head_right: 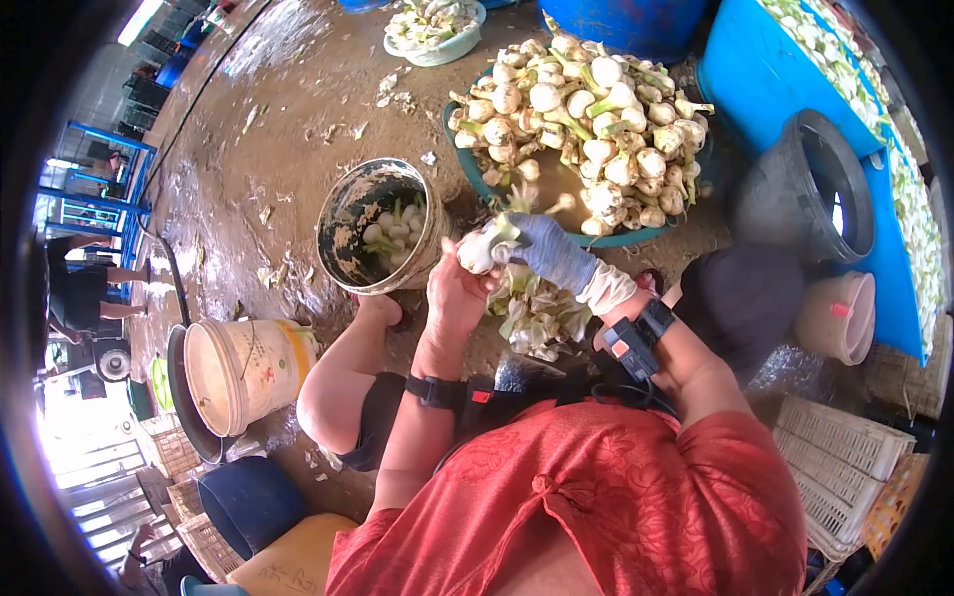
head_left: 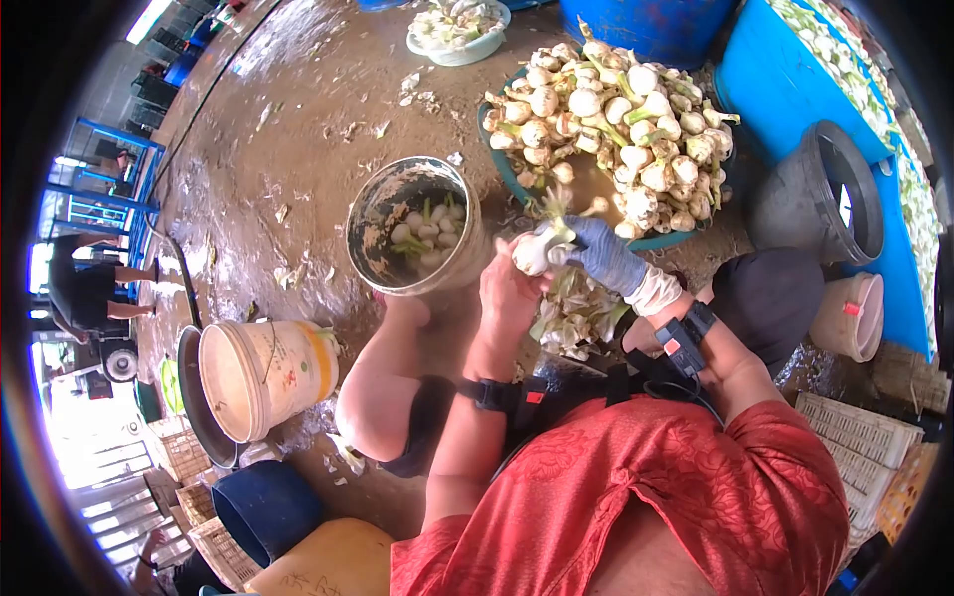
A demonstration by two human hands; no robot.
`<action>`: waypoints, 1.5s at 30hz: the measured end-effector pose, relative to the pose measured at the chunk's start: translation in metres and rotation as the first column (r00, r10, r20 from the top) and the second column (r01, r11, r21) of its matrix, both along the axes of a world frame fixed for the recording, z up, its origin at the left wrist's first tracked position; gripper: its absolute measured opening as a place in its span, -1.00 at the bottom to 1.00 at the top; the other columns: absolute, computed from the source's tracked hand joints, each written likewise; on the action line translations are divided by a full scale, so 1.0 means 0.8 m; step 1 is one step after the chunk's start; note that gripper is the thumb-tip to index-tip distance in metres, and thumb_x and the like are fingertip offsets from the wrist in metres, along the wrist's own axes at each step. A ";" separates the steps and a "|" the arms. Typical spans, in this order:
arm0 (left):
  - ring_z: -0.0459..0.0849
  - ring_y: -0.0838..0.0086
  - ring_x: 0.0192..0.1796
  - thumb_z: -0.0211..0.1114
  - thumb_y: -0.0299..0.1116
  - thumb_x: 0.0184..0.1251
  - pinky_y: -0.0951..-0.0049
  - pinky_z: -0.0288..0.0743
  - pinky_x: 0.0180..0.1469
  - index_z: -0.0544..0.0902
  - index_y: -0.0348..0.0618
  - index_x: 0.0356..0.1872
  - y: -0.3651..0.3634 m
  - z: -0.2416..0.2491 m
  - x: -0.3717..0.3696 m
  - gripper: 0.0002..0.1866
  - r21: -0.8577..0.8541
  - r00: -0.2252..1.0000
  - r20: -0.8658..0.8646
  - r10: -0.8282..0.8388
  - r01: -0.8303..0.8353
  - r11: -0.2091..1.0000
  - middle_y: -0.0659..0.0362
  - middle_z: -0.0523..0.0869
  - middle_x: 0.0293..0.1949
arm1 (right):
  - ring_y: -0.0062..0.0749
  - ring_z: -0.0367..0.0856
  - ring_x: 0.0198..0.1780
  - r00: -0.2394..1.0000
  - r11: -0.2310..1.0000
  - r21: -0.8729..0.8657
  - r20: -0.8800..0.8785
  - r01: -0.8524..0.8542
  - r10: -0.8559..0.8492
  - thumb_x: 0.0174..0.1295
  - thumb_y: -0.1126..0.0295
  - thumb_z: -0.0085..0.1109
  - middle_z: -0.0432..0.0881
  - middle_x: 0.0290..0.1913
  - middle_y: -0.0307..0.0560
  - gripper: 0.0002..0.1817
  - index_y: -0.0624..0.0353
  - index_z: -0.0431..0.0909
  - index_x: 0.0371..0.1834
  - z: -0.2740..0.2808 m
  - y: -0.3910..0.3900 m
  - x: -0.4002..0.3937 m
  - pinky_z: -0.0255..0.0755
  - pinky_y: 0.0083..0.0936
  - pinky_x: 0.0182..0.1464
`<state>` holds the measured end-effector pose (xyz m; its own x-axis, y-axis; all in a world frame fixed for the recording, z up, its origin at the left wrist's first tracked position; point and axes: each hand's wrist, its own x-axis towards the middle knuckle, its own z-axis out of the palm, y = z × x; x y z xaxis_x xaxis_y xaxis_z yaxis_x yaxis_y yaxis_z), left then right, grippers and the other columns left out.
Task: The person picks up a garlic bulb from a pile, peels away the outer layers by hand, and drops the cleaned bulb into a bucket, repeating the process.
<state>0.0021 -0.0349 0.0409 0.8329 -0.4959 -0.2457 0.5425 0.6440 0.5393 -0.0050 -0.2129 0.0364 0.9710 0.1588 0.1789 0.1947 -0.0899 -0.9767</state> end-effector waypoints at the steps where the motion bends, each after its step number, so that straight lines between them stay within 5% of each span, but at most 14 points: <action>1: 0.61 0.41 -0.31 0.13 -0.14 0.36 0.50 0.45 -0.42 0.44 -0.28 0.09 -0.003 0.004 -0.001 -0.55 0.072 1.000 0.005 0.011 -0.012 0.997 0.09 0.64 -0.14 | -0.57 0.57 -0.21 0.990 0.979 0.203 -0.139 0.017 0.012 0.14 0.44 0.31 0.65 -0.25 -0.14 -0.62 0.25 0.49 0.02 0.003 0.004 -0.004 0.50 -0.53 -0.11; 5: 0.55 0.51 -0.53 0.03 -0.06 0.40 0.58 0.40 -0.56 0.43 -0.33 0.11 -0.014 0.018 -0.013 -0.50 0.465 0.958 0.276 -0.081 -0.060 0.883 0.07 0.63 -0.29 | -0.63 0.55 -0.20 0.988 0.966 0.233 -0.130 0.111 -0.083 0.05 0.50 0.37 0.64 -0.23 -0.20 -0.60 0.25 0.51 -0.02 -0.004 0.015 -0.004 0.50 -0.57 -0.12; 9: 0.50 0.51 -0.62 0.04 -0.02 0.39 0.57 0.34 -0.63 0.44 -0.30 0.06 -0.005 0.025 -0.012 -0.49 0.396 0.976 0.147 -0.163 0.093 0.913 0.06 0.62 -0.39 | -0.63 0.55 -0.22 0.978 0.975 0.071 -0.016 0.209 -0.209 0.06 0.54 0.32 0.64 -0.24 -0.20 -0.71 0.27 0.56 -0.13 0.004 0.011 -0.004 0.50 -0.59 -0.14; 12: 0.48 0.48 -0.64 0.10 0.04 0.34 0.57 0.31 -0.66 0.45 -0.26 -0.09 -0.006 0.016 -0.009 -0.52 0.117 0.991 -0.020 -0.134 0.135 0.984 0.07 0.59 -0.46 | -0.64 0.55 -0.27 0.949 0.955 0.177 -0.248 0.240 -0.193 0.07 0.56 0.23 0.65 -0.30 -0.22 -0.82 0.28 0.58 -0.22 0.032 0.011 -0.007 0.48 -0.63 -0.21; 19: 0.58 0.47 -0.53 0.42 -0.28 0.08 0.52 0.47 -0.53 0.43 -0.27 -0.14 -0.009 0.019 -0.010 -0.57 0.323 0.983 0.180 0.041 -0.099 0.941 0.12 0.61 -0.37 | -0.57 0.58 -0.33 0.945 0.961 0.075 -0.216 0.266 -0.245 0.02 0.55 0.27 0.64 -0.38 -0.20 -0.84 0.25 0.57 -0.29 0.014 0.010 0.001 0.49 -0.58 -0.28; 23: 0.60 0.43 -0.46 0.43 -0.40 0.01 0.56 0.44 -0.53 0.45 -0.26 -0.05 -0.002 0.018 -0.008 -0.53 0.086 0.973 0.228 -0.037 0.017 0.996 0.09 0.62 -0.35 | -0.15 0.60 -0.39 0.896 0.807 -0.396 0.127 0.439 -0.425 0.02 0.41 0.28 0.60 -0.43 0.07 -0.85 0.21 0.52 -0.41 -0.020 -0.008 0.019 0.49 -0.38 -0.31; 25: 0.61 0.44 -0.35 0.47 -0.48 -0.05 0.60 0.44 -0.46 0.44 -0.24 0.04 -0.002 0.025 -0.013 -0.43 0.071 0.984 0.176 -0.018 0.005 0.997 0.09 0.62 -0.21 | -0.08 0.59 -0.35 0.999 0.768 -0.641 0.045 0.010 0.025 0.05 0.36 0.25 0.60 -0.37 0.11 -0.82 0.20 0.52 -0.35 -0.034 -0.017 0.023 0.48 -0.35 -0.29; 27: 0.60 0.49 -0.29 0.47 -0.52 -0.05 0.62 0.43 -0.38 0.41 -0.24 0.08 -0.004 0.026 -0.015 -0.39 0.084 0.990 0.136 0.038 -0.050 0.995 0.12 0.62 -0.16 | -0.16 0.63 -0.28 0.995 0.827 -0.559 0.028 -0.067 0.100 0.07 0.44 0.23 0.63 -0.28 0.07 -0.78 0.21 0.56 -0.20 -0.037 -0.022 0.003 0.51 -0.40 -0.21; 29: 0.60 0.52 -0.28 0.47 -0.53 -0.05 0.63 0.41 -0.35 0.41 -0.24 0.08 -0.006 0.029 -0.015 -0.40 0.132 0.988 0.136 0.067 -0.086 0.987 0.14 0.62 -0.17 | -0.26 0.65 -0.20 0.990 0.997 -0.074 -0.136 0.021 -0.031 0.08 0.52 0.23 0.66 -0.18 0.01 -0.68 0.21 0.56 -0.05 -0.017 -0.019 -0.005 0.53 -0.45 -0.10; 34: 0.58 0.62 -0.29 0.40 -0.60 -0.03 0.67 0.38 -0.35 0.44 -0.24 0.01 -0.010 0.017 -0.013 -0.50 0.429 0.944 0.318 0.085 -0.223 0.875 0.21 0.64 -0.22 | -0.15 0.65 -0.20 0.955 0.926 -0.322 0.277 0.197 -0.107 0.02 0.47 0.30 0.65 -0.23 0.00 -0.71 0.22 0.60 -0.14 0.022 0.001 -0.010 0.53 -0.38 -0.12; 38: 0.60 0.57 -0.28 0.37 -0.64 -0.02 0.62 0.46 -0.27 0.47 -0.25 -0.05 -0.014 0.025 -0.017 -0.56 0.506 0.962 0.270 0.047 -0.184 0.843 0.19 0.65 -0.23 | -0.01 0.59 -0.30 0.901 0.796 -0.510 0.422 0.327 -0.100 -0.03 0.43 0.21 0.61 -0.31 0.02 -0.78 0.19 0.59 -0.27 0.039 0.007 -0.017 0.48 -0.25 -0.28; 39: 0.61 0.55 -0.27 0.36 -0.65 -0.02 0.60 0.49 -0.24 0.48 -0.25 -0.07 -0.018 0.036 -0.017 -0.58 0.534 0.965 0.254 0.064 -0.195 0.823 0.19 0.65 -0.24 | 0.01 0.60 -0.29 0.972 0.817 -0.554 0.232 0.158 -0.030 -0.02 0.43 0.21 0.62 -0.31 0.05 -0.79 0.18 0.60 -0.27 0.036 -0.001 -0.015 0.48 -0.24 -0.27; 40: 0.62 0.53 -0.24 0.36 -0.67 -0.03 0.55 0.52 -0.19 0.52 -0.26 -0.12 -0.013 0.019 -0.012 -0.62 0.605 0.973 0.222 0.060 -0.186 0.774 0.19 0.65 -0.25 | 0.02 0.60 -0.29 0.873 0.813 -0.481 0.484 0.328 -0.066 -0.03 0.44 0.23 0.62 -0.31 0.07 -0.79 0.18 0.60 -0.28 0.023 0.001 -0.014 0.47 -0.23 -0.27; 45: 0.57 0.65 -0.41 0.42 -0.57 -0.13 0.65 0.43 -0.47 0.57 -0.26 -0.15 -0.007 0.004 -0.005 -0.59 0.458 0.974 0.226 -0.001 -0.105 0.883 0.24 0.66 -0.34 | -0.03 0.43 -0.46 0.919 0.881 -0.394 0.380 0.263 -0.105 -0.04 0.62 0.13 0.44 -0.49 0.05 -0.88 0.23 0.44 -0.43 0.029 0.005 -0.009 0.36 -0.32 -0.36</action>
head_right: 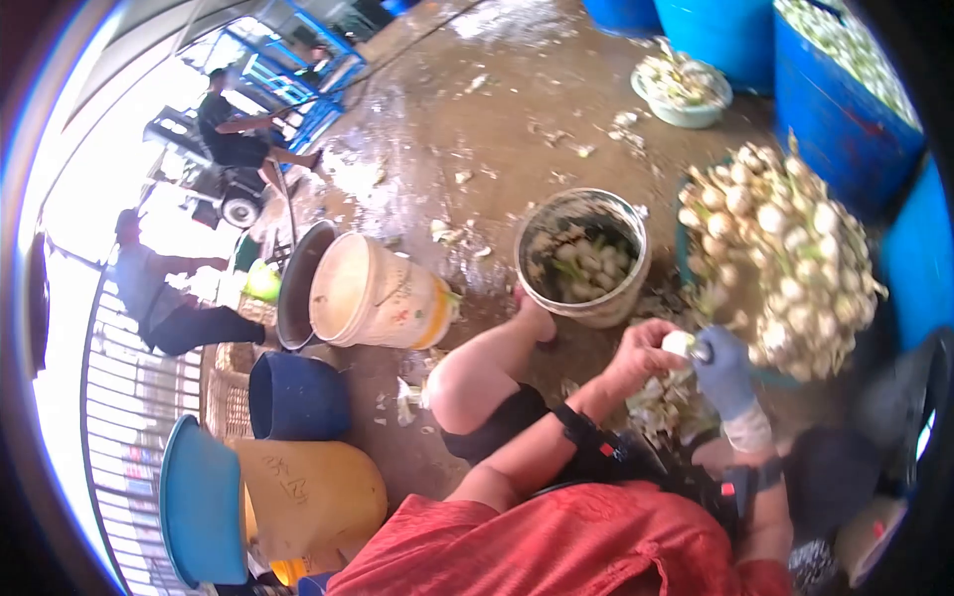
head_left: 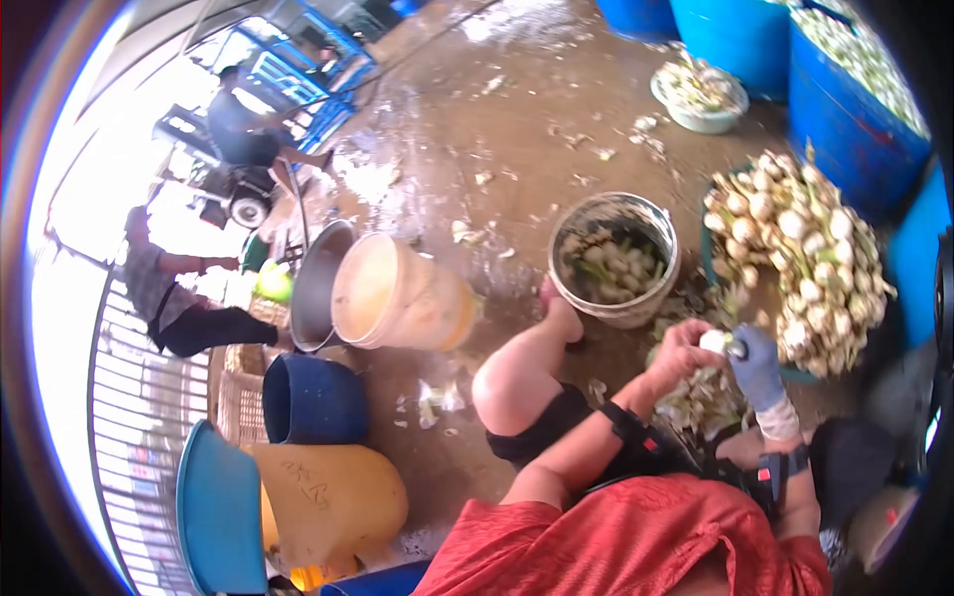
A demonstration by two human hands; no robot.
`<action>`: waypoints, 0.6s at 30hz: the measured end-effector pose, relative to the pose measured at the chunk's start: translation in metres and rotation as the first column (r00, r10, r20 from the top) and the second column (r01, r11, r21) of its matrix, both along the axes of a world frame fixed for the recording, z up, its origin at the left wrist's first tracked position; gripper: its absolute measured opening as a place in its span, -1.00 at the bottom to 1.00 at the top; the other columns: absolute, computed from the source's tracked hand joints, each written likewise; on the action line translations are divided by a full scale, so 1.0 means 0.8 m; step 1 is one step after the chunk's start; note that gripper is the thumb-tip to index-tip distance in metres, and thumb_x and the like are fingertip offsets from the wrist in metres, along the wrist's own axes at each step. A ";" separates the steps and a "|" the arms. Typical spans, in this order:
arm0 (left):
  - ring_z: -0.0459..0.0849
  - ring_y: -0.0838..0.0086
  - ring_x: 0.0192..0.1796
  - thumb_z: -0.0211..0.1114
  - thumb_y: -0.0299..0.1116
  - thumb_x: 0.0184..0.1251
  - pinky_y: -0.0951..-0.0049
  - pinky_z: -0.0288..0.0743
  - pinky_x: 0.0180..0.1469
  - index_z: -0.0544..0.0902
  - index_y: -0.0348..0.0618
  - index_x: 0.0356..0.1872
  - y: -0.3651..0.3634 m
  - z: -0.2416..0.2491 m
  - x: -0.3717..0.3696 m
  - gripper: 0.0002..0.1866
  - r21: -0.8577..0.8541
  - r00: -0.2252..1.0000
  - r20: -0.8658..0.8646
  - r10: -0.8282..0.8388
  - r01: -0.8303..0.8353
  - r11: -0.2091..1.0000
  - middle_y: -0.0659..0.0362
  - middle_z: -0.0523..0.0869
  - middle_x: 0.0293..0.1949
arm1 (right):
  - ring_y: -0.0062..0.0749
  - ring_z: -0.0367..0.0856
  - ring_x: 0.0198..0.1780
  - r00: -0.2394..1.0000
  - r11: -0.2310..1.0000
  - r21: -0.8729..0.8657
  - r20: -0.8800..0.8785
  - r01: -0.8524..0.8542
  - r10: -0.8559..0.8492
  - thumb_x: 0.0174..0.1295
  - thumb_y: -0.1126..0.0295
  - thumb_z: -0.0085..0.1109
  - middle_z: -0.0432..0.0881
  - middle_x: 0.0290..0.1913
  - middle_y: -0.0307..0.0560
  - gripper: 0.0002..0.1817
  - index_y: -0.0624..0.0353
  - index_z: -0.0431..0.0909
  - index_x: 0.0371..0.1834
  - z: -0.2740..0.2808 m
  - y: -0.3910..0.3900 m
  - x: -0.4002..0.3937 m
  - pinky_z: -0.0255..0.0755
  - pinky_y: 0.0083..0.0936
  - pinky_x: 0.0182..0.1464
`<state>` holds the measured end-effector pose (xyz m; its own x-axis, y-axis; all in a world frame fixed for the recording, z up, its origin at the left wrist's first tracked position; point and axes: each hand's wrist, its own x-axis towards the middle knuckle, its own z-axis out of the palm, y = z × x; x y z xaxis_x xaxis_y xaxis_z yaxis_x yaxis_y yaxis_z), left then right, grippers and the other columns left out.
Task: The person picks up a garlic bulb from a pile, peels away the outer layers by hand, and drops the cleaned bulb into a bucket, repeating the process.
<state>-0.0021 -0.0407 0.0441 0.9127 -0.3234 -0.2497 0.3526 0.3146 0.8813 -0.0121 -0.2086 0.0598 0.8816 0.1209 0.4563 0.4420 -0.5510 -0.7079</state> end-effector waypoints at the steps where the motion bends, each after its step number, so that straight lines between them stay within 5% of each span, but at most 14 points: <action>1: 0.56 0.66 -0.43 0.42 -0.52 -0.11 0.67 0.40 -0.49 0.58 -0.26 -0.14 0.007 0.003 -0.004 -0.60 -0.034 0.999 -0.025 -0.033 0.032 0.999 0.25 0.66 -0.34 | -0.09 0.42 -0.44 0.994 0.999 0.050 -0.110 -0.010 0.015 -0.03 0.63 0.10 0.44 -0.48 0.04 -0.89 0.25 0.40 -0.43 0.001 0.001 -0.005 0.35 -0.39 -0.33; 4: 0.54 0.70 -0.47 0.37 -0.44 -0.05 0.71 0.34 -0.53 0.58 -0.24 -0.09 0.011 0.014 -0.006 -0.60 -0.128 0.992 -0.068 -0.111 0.102 0.987 0.27 0.66 -0.35 | -0.39 0.38 -0.42 0.965 0.989 0.147 -0.259 -0.015 0.053 0.04 0.66 0.02 0.39 -0.50 -0.09 -0.92 0.26 0.39 -0.44 -0.008 -0.007 -0.002 0.32 -0.50 -0.30; 8: 0.52 0.73 -0.47 0.32 -0.39 0.06 0.74 0.32 -0.52 0.55 -0.19 -0.01 0.008 0.014 -0.007 -0.60 -0.257 0.982 -0.035 -0.185 0.170 0.951 0.30 0.66 -0.33 | -0.55 0.33 -0.43 0.940 0.953 0.299 -0.336 0.045 0.061 0.08 0.64 -0.01 0.38 -0.50 -0.20 -0.94 0.24 0.40 -0.47 0.003 -0.008 -0.002 0.30 -0.56 -0.35; 10: 0.54 0.72 -0.43 0.29 -0.32 0.15 0.74 0.32 -0.51 0.52 -0.14 0.03 0.000 0.018 -0.012 -0.61 -0.160 0.999 -0.008 -0.033 0.032 0.987 0.30 0.66 -0.29 | -0.65 0.31 -0.45 0.850 0.902 0.422 -0.504 0.091 0.150 0.12 0.58 0.00 0.40 -0.48 -0.28 -0.94 0.22 0.41 -0.48 0.007 -0.009 -0.004 0.26 -0.64 -0.41; 13: 0.56 0.70 -0.40 0.27 -0.29 0.21 0.71 0.35 -0.51 0.50 -0.11 0.06 -0.010 0.005 -0.010 -0.61 -0.039 0.993 -0.081 0.083 -0.086 0.996 0.30 0.65 -0.26 | -0.69 0.31 -0.47 0.844 0.846 0.520 -0.501 0.119 0.189 0.18 0.52 -0.03 0.40 -0.49 -0.33 -0.90 0.18 0.43 -0.49 -0.005 0.001 -0.006 0.21 -0.68 -0.46; 14: 0.58 0.65 -0.37 0.23 -0.32 0.23 0.66 0.38 -0.52 0.50 -0.12 0.03 -0.012 -0.002 -0.009 -0.65 -0.045 0.986 -0.098 0.131 -0.136 0.990 0.28 0.64 -0.24 | -0.69 0.33 -0.48 0.740 0.715 0.645 -0.614 0.269 0.276 0.22 0.47 -0.06 0.39 -0.52 -0.35 -0.85 0.15 0.44 -0.50 -0.008 0.004 -0.004 0.19 -0.69 -0.48; 16: 0.60 0.54 -0.35 0.16 -0.38 0.23 0.57 0.45 -0.48 0.52 -0.16 -0.05 -0.008 0.012 -0.006 -0.73 -0.035 0.968 -0.121 0.218 -0.223 0.974 0.22 0.63 -0.25 | -0.70 0.32 -0.52 0.873 0.796 0.606 -0.390 0.003 0.293 0.28 0.36 -0.13 0.42 -0.51 -0.35 -0.78 0.13 0.47 -0.47 -0.025 -0.002 0.002 0.19 -0.64 -0.49; 17: 0.62 0.49 -0.28 0.15 -0.39 0.22 0.50 0.51 -0.34 0.53 -0.20 -0.08 -0.006 -0.023 0.003 -0.75 -0.172 0.979 -0.119 0.163 -0.182 0.968 0.20 0.63 -0.26 | -0.67 0.32 -0.50 0.875 0.814 0.581 -0.398 0.009 0.275 0.30 0.34 -0.17 0.44 -0.51 -0.32 -0.74 0.13 0.47 -0.48 -0.016 0.000 0.000 0.22 -0.60 -0.48; 18: 0.60 0.48 -0.38 0.18 -0.32 0.26 0.50 0.46 -0.45 0.51 -0.14 -0.15 -0.009 -0.016 0.002 -0.80 -0.266 0.973 -0.151 0.174 -0.210 0.941 0.19 0.62 -0.34 | -0.63 0.37 -0.46 0.943 0.850 0.521 -0.318 0.086 0.099 0.29 0.37 -0.14 0.46 -0.47 -0.30 -0.77 0.16 0.48 -0.47 0.003 0.011 -0.007 0.29 -0.59 -0.43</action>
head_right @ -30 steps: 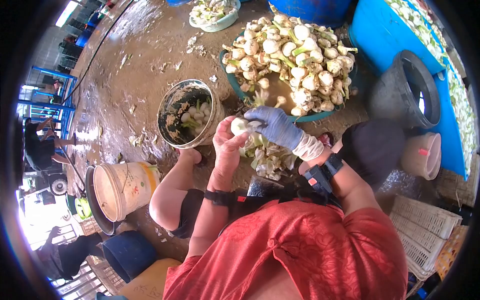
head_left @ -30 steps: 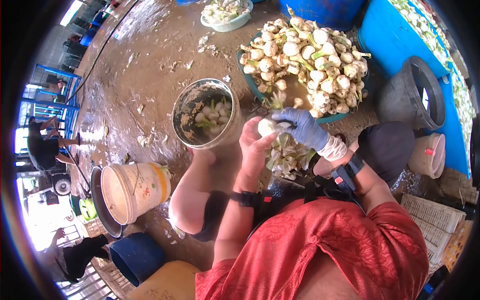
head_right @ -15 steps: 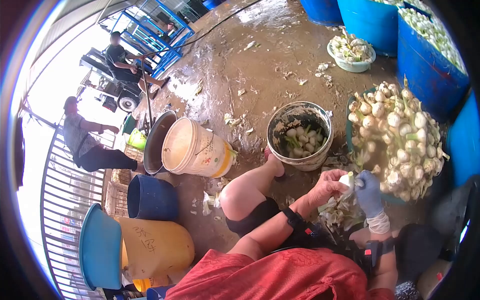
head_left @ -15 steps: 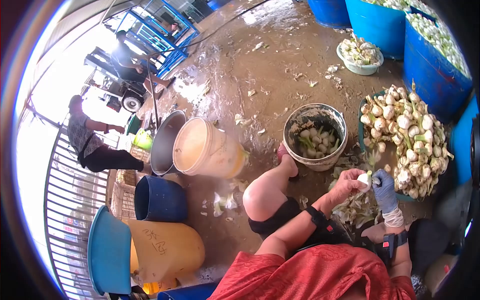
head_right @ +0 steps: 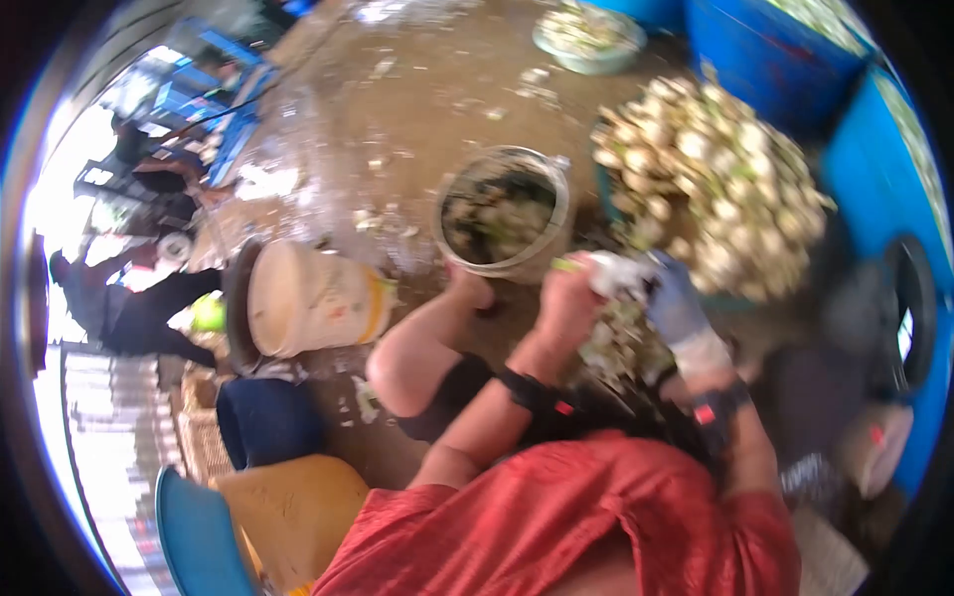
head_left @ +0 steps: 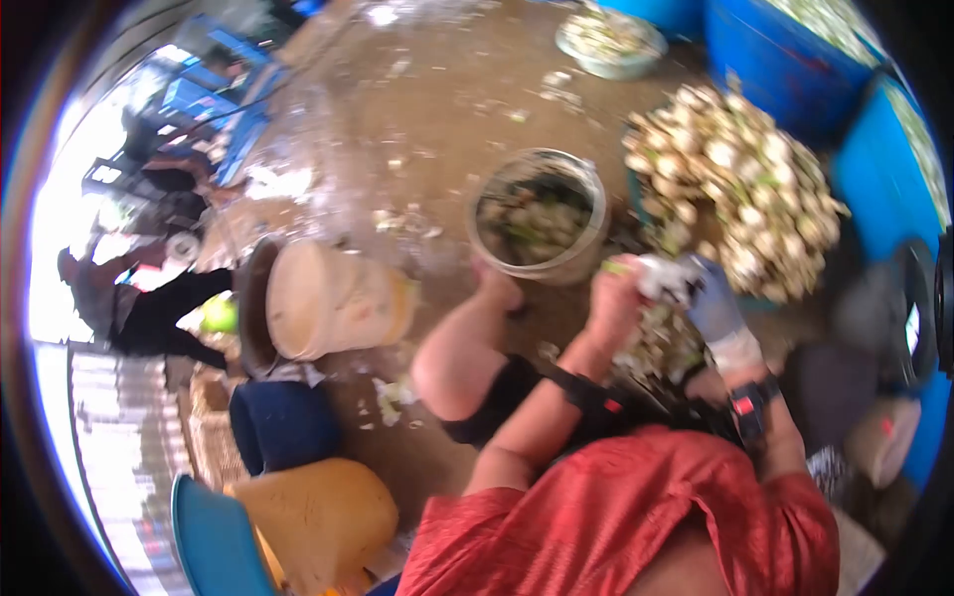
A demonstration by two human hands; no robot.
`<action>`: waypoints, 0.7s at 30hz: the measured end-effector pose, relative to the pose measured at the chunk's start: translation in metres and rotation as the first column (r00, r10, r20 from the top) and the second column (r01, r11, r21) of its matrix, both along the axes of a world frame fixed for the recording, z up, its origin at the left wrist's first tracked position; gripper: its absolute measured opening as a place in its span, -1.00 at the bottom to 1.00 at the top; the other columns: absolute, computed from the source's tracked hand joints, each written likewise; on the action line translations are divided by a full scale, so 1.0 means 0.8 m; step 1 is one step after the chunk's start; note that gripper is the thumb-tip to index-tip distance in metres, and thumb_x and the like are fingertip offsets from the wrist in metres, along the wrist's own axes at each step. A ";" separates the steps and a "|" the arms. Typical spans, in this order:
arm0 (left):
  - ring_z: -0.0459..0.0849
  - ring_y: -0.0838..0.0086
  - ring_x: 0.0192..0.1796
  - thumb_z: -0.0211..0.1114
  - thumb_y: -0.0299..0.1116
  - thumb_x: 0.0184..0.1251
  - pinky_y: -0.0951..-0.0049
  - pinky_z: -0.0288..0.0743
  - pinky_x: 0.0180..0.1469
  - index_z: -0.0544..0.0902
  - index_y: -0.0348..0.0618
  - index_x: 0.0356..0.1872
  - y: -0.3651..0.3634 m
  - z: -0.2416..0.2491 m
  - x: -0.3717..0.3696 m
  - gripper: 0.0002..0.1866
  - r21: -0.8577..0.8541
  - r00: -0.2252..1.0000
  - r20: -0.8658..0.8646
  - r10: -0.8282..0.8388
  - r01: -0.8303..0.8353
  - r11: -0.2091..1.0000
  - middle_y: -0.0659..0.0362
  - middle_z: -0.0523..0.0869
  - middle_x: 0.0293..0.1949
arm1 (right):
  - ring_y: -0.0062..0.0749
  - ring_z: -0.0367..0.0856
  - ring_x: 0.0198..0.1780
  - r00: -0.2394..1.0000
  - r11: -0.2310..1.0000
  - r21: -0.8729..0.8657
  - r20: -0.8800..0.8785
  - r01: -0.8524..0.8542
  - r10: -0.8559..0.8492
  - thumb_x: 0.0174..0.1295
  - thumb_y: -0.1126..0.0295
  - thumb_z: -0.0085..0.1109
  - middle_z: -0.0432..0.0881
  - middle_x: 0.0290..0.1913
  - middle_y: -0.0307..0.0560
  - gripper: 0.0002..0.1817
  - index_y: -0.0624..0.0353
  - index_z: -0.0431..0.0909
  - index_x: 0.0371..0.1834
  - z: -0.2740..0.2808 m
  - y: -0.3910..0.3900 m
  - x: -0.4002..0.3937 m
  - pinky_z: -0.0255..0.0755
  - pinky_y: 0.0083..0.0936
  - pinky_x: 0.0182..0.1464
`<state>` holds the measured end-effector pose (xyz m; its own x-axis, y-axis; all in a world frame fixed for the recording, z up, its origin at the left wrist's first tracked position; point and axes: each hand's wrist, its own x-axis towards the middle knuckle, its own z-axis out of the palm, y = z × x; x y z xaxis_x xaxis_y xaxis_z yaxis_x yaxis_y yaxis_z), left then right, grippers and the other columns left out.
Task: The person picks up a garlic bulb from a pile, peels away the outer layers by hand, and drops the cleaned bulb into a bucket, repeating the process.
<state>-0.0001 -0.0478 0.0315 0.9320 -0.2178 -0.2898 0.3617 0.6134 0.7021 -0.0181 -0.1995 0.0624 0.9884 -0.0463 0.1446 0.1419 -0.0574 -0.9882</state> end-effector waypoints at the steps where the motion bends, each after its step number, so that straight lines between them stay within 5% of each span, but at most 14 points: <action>1: 0.62 0.43 -0.37 0.19 -0.31 0.25 0.49 0.47 -0.44 0.51 -0.17 -0.13 0.001 0.012 0.000 -0.77 -0.096 1.000 -0.003 -0.024 0.023 0.995 0.15 0.63 -0.31 | -0.59 0.40 -0.43 0.986 0.982 -0.177 0.142 -0.066 0.092 0.29 0.38 -0.11 0.48 -0.45 -0.28 -0.79 0.18 0.49 -0.44 0.002 -0.011 0.007 0.32 -0.60 -0.39; 2: 0.63 0.38 -0.37 0.19 -0.30 0.24 0.47 0.48 -0.42 0.51 -0.19 -0.12 0.007 0.020 -0.001 -0.74 -0.183 0.999 -0.003 -0.038 0.036 0.982 0.11 0.65 -0.28 | -0.56 0.44 -0.40 0.942 0.929 -0.351 0.257 -0.119 0.218 0.29 0.40 -0.08 0.49 -0.43 -0.26 -0.81 0.19 0.49 -0.42 -0.001 -0.020 0.009 0.35 -0.61 -0.36; 3: 0.64 0.33 -0.24 0.19 -0.26 0.23 0.38 0.50 -0.25 0.53 -0.20 -0.08 0.015 0.010 0.002 -0.69 -0.290 0.995 0.031 -0.099 0.104 0.951 0.09 0.66 -0.19 | -0.52 0.46 -0.40 0.978 0.975 0.089 0.071 -0.204 0.198 0.29 0.40 -0.05 0.50 -0.42 -0.24 -0.84 0.21 0.50 -0.38 -0.007 -0.023 0.008 0.37 -0.59 -0.35; 4: 0.64 0.29 -0.12 0.19 -0.21 0.22 0.28 0.52 -0.07 0.54 -0.21 -0.04 0.022 0.008 0.005 -0.64 -0.387 0.987 0.077 -0.142 0.161 0.908 0.06 0.67 -0.11 | -0.48 0.48 -0.39 0.964 0.834 0.526 -0.090 -0.169 0.252 0.28 0.40 -0.01 0.51 -0.41 -0.22 -0.86 0.22 0.50 -0.33 -0.001 -0.018 0.008 0.40 -0.58 -0.33; 5: 0.63 0.25 -0.12 0.20 -0.20 0.21 0.27 0.52 -0.07 0.54 -0.21 -0.03 0.025 0.005 0.004 -0.62 -0.416 0.993 0.044 -0.114 0.121 0.901 0.06 0.66 -0.09 | -0.43 0.50 -0.39 0.930 0.435 0.899 -0.114 -0.053 0.350 0.28 0.39 0.02 0.51 -0.42 -0.19 -0.88 0.20 0.50 -0.30 0.012 -0.020 0.006 0.45 -0.51 -0.31; 7: 0.62 0.14 -0.07 0.20 -0.20 0.18 0.23 0.52 -0.02 0.55 -0.22 0.00 0.034 0.000 0.011 -0.59 -0.499 0.990 0.043 -0.132 0.136 0.856 0.03 0.65 -0.03 | -0.46 0.54 -0.33 0.914 0.348 0.922 0.013 -0.168 0.405 0.25 0.39 0.05 0.53 -0.40 -0.16 -0.88 0.21 0.49 -0.30 0.018 -0.031 0.010 0.51 -0.44 -0.31; 8: 0.60 0.10 -0.02 0.20 -0.22 0.14 0.21 0.51 0.04 0.55 -0.24 0.02 0.037 -0.003 0.014 -0.56 -0.516 0.990 0.023 -0.142 0.134 0.846 0.00 0.64 -0.02 | -0.48 0.56 -0.32 0.916 0.369 0.916 -0.006 -0.155 0.400 0.24 0.42 0.06 0.53 -0.39 -0.15 -0.90 0.23 0.49 -0.31 0.025 -0.037 0.007 0.51 -0.44 -0.33; 10: 0.58 0.09 0.03 0.20 -0.30 0.07 0.20 0.49 0.10 0.56 -0.22 -0.05 0.035 0.015 0.012 -0.62 -0.550 0.993 -0.031 -0.116 0.080 0.831 0.01 0.62 -0.02 | -0.57 0.48 -0.44 0.973 0.833 0.552 -0.174 -0.029 0.149 0.12 0.50 0.13 0.47 -0.48 -0.25 -0.93 0.15 0.49 -0.50 0.032 -0.034 -0.007 0.36 -0.59 -0.44; 11: 0.58 0.09 0.03 0.20 -0.30 0.07 0.20 0.49 0.10 0.56 -0.22 -0.05 0.033 0.017 0.012 -0.62 -0.553 0.992 -0.033 -0.122 0.084 0.829 0.01 0.62 -0.02 | -0.54 0.53 -0.43 0.842 0.932 0.216 -0.405 -0.291 0.356 0.09 0.53 0.17 0.53 -0.55 -0.25 -0.96 0.24 0.54 -0.39 0.028 -0.055 0.003 0.46 -0.49 -0.39; 12: 0.58 0.09 0.03 0.21 -0.32 0.04 0.19 0.49 0.11 0.57 -0.20 -0.12 0.031 0.018 0.012 -0.66 -0.573 0.994 -0.023 -0.103 0.071 0.816 0.01 0.61 -0.02 | -0.49 0.55 -0.47 0.892 0.855 -0.303 -0.312 -0.421 0.328 0.04 0.49 0.26 0.55 -0.61 -0.24 -0.89 0.23 0.56 -0.37 0.015 -0.052 0.001 0.46 -0.50 -0.35; 14: 0.57 0.08 0.04 0.22 -0.35 0.00 0.19 0.48 0.13 0.57 -0.19 -0.18 0.031 0.017 0.012 -0.69 -0.594 0.996 -0.019 -0.086 0.058 0.802 0.01 0.61 -0.03 | -0.47 0.57 -0.41 0.936 0.631 -0.695 -0.302 -0.345 0.179 0.01 0.48 0.31 0.62 -0.46 -0.17 -0.81 0.21 0.58 -0.29 -0.003 -0.040 -0.006 0.46 -0.50 -0.30; 15: 0.56 0.08 0.05 0.24 -0.35 -0.02 0.18 0.47 0.14 0.57 -0.17 -0.23 0.031 0.017 0.013 -0.73 -0.578 0.996 -0.013 -0.084 0.061 0.814 0.00 0.60 -0.03 | -0.47 0.57 -0.41 0.936 0.630 -0.695 -0.305 -0.345 0.176 0.01 0.48 0.31 0.62 -0.46 -0.17 -0.81 0.21 0.58 -0.29 -0.008 -0.034 -0.007 0.46 -0.50 -0.30; 17: 0.57 0.08 0.04 0.27 -0.35 -0.05 0.19 0.48 0.11 0.57 -0.16 -0.29 0.031 0.017 0.011 -0.76 -0.511 0.997 -0.007 -0.073 0.060 0.857 -0.01 0.59 -0.05 | -0.42 0.55 -0.36 0.993 0.916 -0.400 0.105 0.002 0.044 0.00 0.54 0.32 0.60 -0.32 -0.14 -0.70 0.21 0.57 -0.14 -0.015 -0.021 -0.009 0.46 -0.57 -0.26; 21: 0.60 0.22 -0.06 0.24 -0.29 0.07 0.36 0.52 -0.10 0.53 -0.14 -0.25 0.024 0.016 0.003 -0.76 -0.317 0.996 0.076 -0.056 0.078 0.945 0.02 0.60 -0.05 | -0.39 0.55 -0.21 0.978 0.950 -0.296 0.141 -0.104 0.151 0.02 0.47 0.36 0.57 -0.23 -0.13 -0.57 0.15 0.54 0.02 0.033 0.001 -0.002 0.47 -0.55 -0.11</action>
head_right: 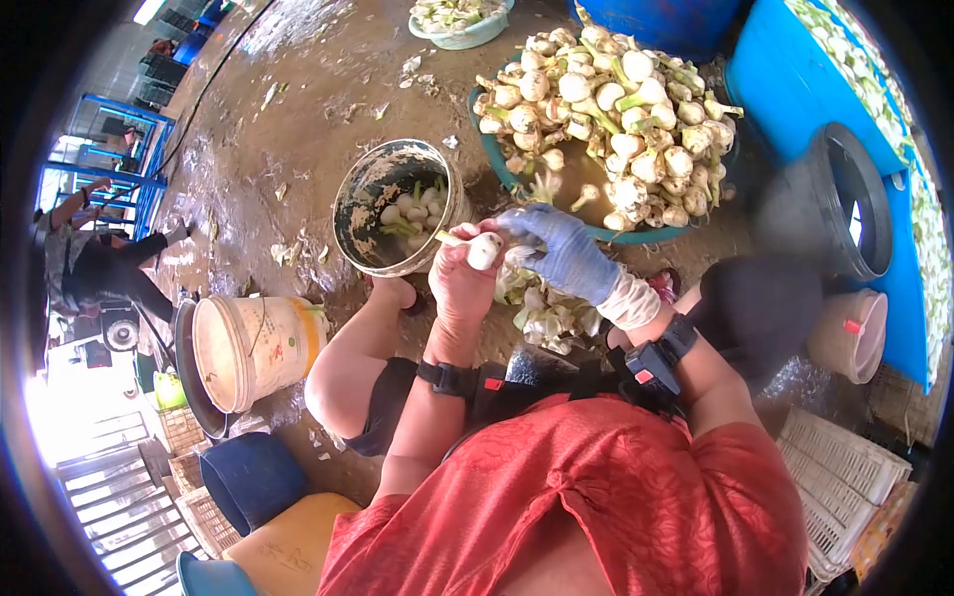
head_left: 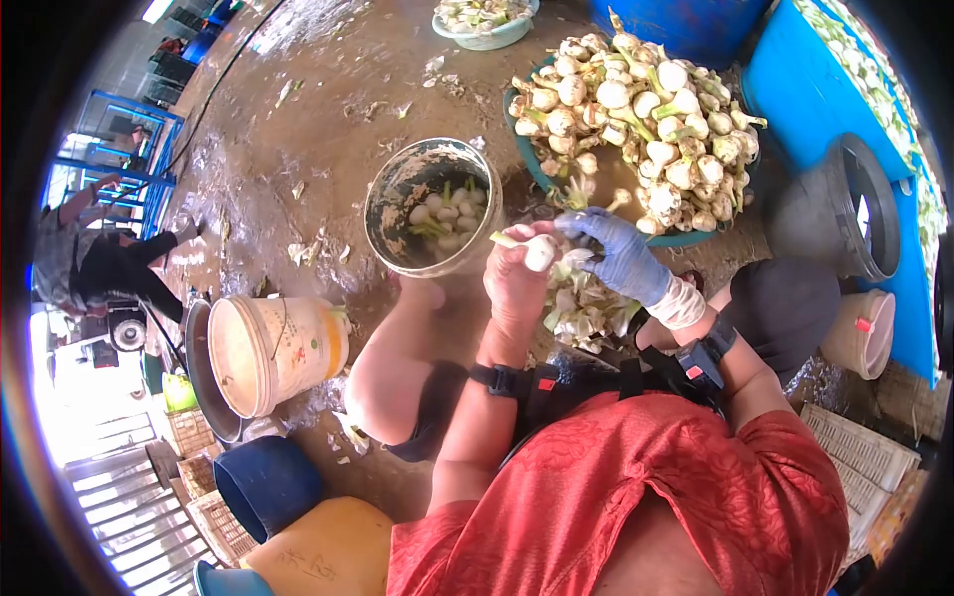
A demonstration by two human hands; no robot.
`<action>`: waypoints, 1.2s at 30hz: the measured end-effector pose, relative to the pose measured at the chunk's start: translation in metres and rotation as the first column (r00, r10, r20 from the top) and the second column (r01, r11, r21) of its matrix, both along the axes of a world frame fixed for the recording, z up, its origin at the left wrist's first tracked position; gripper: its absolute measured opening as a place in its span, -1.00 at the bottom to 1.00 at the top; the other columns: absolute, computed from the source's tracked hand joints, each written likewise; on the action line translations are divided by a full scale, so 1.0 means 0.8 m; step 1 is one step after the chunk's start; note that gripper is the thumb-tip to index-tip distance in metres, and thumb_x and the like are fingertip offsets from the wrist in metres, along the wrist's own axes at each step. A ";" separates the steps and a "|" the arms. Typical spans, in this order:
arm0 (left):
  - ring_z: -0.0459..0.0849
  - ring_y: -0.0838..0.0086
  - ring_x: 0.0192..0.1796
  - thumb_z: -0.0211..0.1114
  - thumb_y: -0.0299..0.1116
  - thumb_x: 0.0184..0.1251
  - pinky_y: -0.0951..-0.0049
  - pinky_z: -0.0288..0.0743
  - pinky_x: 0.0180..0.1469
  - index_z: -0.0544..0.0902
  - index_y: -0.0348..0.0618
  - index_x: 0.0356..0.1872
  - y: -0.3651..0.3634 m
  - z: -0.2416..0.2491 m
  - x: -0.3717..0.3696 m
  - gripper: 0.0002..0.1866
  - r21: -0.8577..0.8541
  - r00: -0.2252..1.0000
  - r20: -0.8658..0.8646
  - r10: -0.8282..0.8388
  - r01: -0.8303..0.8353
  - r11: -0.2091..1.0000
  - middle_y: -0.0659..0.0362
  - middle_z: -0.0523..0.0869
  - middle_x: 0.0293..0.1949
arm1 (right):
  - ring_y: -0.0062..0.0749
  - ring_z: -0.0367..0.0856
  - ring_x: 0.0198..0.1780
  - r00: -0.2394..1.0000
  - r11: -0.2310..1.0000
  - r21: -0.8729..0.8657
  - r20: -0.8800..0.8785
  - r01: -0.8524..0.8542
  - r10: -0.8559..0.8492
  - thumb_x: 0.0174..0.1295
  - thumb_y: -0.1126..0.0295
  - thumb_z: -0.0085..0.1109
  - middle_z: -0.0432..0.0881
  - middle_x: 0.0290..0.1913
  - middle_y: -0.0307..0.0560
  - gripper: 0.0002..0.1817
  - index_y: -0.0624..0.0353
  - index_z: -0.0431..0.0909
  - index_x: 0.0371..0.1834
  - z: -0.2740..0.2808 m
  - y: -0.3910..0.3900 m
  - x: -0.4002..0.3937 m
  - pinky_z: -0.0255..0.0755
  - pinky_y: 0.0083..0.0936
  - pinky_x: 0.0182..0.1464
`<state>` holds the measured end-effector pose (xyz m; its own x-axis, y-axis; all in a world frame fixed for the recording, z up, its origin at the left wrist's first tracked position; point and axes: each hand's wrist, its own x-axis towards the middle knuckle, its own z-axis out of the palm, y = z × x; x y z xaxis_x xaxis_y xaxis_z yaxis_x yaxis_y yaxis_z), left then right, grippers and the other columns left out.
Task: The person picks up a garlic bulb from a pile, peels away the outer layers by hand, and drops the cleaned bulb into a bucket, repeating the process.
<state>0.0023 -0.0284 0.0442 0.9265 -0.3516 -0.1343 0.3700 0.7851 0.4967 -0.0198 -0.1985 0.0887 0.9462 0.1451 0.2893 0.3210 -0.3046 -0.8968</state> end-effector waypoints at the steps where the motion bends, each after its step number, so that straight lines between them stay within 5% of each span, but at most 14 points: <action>1: 0.60 0.22 -0.06 0.24 -0.29 0.07 0.36 0.52 -0.10 0.53 -0.14 -0.25 -0.002 -0.005 0.000 -0.76 0.000 1.000 -0.001 -0.004 0.004 1.000 0.02 0.60 -0.05 | -0.39 0.55 -0.21 1.000 1.000 0.000 -0.001 0.004 -0.004 0.02 0.47 0.36 0.57 -0.23 -0.13 -0.57 0.15 0.54 0.02 -0.001 0.002 0.003 0.47 -0.55 -0.11; 3: 0.59 0.32 -0.12 0.22 -0.19 0.20 0.39 0.50 -0.14 0.50 -0.14 -0.25 -0.001 -0.018 -0.001 -0.75 0.334 0.992 0.030 0.123 -0.126 0.934 0.06 0.60 -0.10 | -0.36 0.54 -0.19 0.993 0.993 0.006 -0.021 -0.117 0.117 0.03 0.45 0.36 0.55 -0.26 -0.13 -0.59 0.15 0.56 0.00 -0.009 0.005 0.010 0.46 -0.52 -0.09; 4: 0.56 0.38 -0.19 0.18 -0.13 0.28 0.38 0.49 -0.16 0.48 -0.15 -0.27 0.001 -0.023 0.001 -0.72 0.519 0.980 0.182 0.077 -0.162 0.839 0.07 0.59 -0.18 | -0.33 0.52 -0.27 0.985 0.991 -0.103 0.139 -0.090 0.104 0.01 0.45 0.37 0.54 -0.28 -0.16 -0.65 0.16 0.59 -0.09 -0.014 0.007 0.012 0.45 -0.49 -0.16; 8: 0.54 0.39 -0.23 0.19 -0.14 0.28 0.38 0.48 -0.21 0.48 -0.18 -0.29 -0.010 -0.008 -0.008 -0.72 0.296 0.989 0.030 0.147 -0.149 0.944 0.05 0.58 -0.25 | -0.19 0.51 -0.38 0.986 0.983 0.149 -0.117 -0.104 0.122 -0.08 0.50 0.37 0.54 -0.39 -0.08 -0.76 0.21 0.58 -0.30 -0.017 0.015 0.005 0.43 -0.37 -0.25; 10: 0.55 0.36 -0.22 0.18 -0.12 0.28 0.35 0.49 -0.21 0.47 -0.19 -0.31 -0.006 -0.013 -0.005 -0.70 0.298 0.983 0.113 0.146 -0.174 0.939 0.00 0.58 -0.27 | -0.17 0.51 -0.40 0.987 0.996 -0.003 0.133 -0.091 0.090 -0.12 0.54 0.36 0.51 -0.46 -0.07 -0.80 0.24 0.51 -0.43 -0.027 0.018 0.008 0.42 -0.37 -0.27; 14: 0.56 0.33 -0.20 0.16 -0.11 0.30 0.34 0.49 -0.19 0.47 -0.20 -0.36 -0.002 -0.014 -0.004 -0.68 0.248 0.989 0.094 0.113 -0.133 0.960 0.00 0.57 -0.28 | -0.16 0.50 -0.42 0.976 0.987 -0.081 0.156 -0.139 0.150 -0.14 0.57 0.34 0.49 -0.48 -0.05 -0.80 0.25 0.49 -0.47 -0.025 0.004 0.003 0.40 -0.39 -0.31; 17: 0.56 0.32 -0.21 0.14 -0.09 0.32 0.33 0.47 -0.18 0.48 -0.20 -0.38 0.000 0.002 -0.002 -0.67 0.438 0.984 0.173 0.034 -0.108 0.892 0.02 0.56 -0.30 | -0.28 0.49 -0.39 0.974 0.969 -0.165 0.097 -0.185 0.203 -0.02 0.57 0.31 0.50 -0.44 -0.12 -0.83 0.22 0.46 -0.47 -0.031 -0.006 0.000 0.38 -0.44 -0.32; 20: 0.55 0.35 -0.23 0.12 -0.10 0.33 0.38 0.45 -0.16 0.48 -0.21 -0.36 -0.007 -0.004 -0.003 -0.67 0.383 0.981 0.184 0.057 -0.125 0.915 0.05 0.54 -0.32 | -0.34 0.51 -0.36 0.990 0.987 0.148 -0.122 -0.055 0.073 0.03 0.51 0.34 0.51 -0.42 -0.15 -0.83 0.21 0.51 -0.39 -0.023 -0.003 -0.006 0.40 -0.47 -0.28; 22: 0.51 0.48 -0.36 -0.07 -0.18 0.46 0.49 0.42 -0.22 0.54 -0.27 -0.43 -0.011 -0.009 -0.005 -0.61 0.631 0.943 0.306 0.129 -0.302 0.715 0.16 0.58 -0.40 | -0.42 0.50 -0.34 0.999 0.997 0.066 -0.004 -0.045 0.045 0.04 0.47 0.37 0.51 -0.41 -0.18 -0.79 0.19 0.56 -0.28 -0.010 0.004 -0.004 0.41 -0.52 -0.25; 25: 0.48 0.54 -0.37 0.05 -0.15 0.38 0.52 0.38 -0.26 0.55 -0.26 -0.36 -0.016 -0.013 -0.007 -0.66 0.421 0.982 0.156 0.111 -0.168 0.891 0.21 0.55 -0.42 | -0.39 0.49 -0.38 0.993 0.992 0.108 0.105 -0.058 0.046 0.00 0.58 0.31 0.52 -0.42 -0.16 -0.79 0.18 0.61 -0.25 -0.026 0.016 -0.002 0.42 -0.50 -0.25; 27: 0.47 0.57 -0.37 0.13 -0.13 0.32 0.55 0.36 -0.28 0.54 -0.24 -0.33 -0.014 -0.022 -0.006 -0.68 0.493 0.980 0.161 0.121 -0.186 0.850 0.22 0.55 -0.41 | -0.33 0.49 -0.39 0.997 0.990 0.120 -0.005 -0.073 0.074 -0.03 0.57 0.30 0.53 -0.43 -0.13 -0.81 0.20 0.59 -0.31 -0.033 0.015 -0.004 0.42 -0.45 -0.26; 30: 0.47 0.56 -0.37 0.10 -0.16 0.33 0.54 0.38 -0.28 0.52 -0.25 -0.35 -0.013 -0.021 -0.007 -0.70 0.428 0.982 0.135 0.134 -0.180 0.886 0.21 0.53 -0.43 | -0.22 0.53 -0.36 0.990 0.999 0.011 0.132 -0.047 0.045 -0.08 0.59 0.28 0.54 -0.44 -0.08 -0.85 0.21 0.56 -0.40 -0.039 0.015 -0.006 0.42 -0.39 -0.28; 33: 0.52 0.34 -0.26 0.16 -0.20 0.29 0.34 0.42 -0.09 0.46 -0.20 -0.44 -0.005 -0.016 -0.005 -0.73 0.361 0.991 0.061 0.122 -0.136 0.923 0.04 0.55 -0.35 | -0.10 0.55 -0.34 0.988 0.985 -0.118 0.078 -0.124 0.133 -0.04 0.51 0.27 0.55 -0.42 -0.04 -0.90 0.21 0.55 -0.46 -0.040 0.005 -0.009 0.42 -0.31 -0.28; 36: 0.53 0.24 -0.15 0.00 -0.15 0.44 0.22 0.44 -0.04 0.40 -0.22 -0.44 -0.004 -0.004 0.005 -0.65 0.090 0.987 0.096 0.126 -0.135 0.987 0.04 0.52 -0.31 | -0.06 0.54 -0.35 0.966 0.822 -0.507 -0.163 -0.259 0.203 -0.01 0.31 0.26 0.54 -0.44 -0.03 -0.81 0.21 0.55 -0.48 -0.059 -0.008 -0.015 0.41 -0.21 -0.26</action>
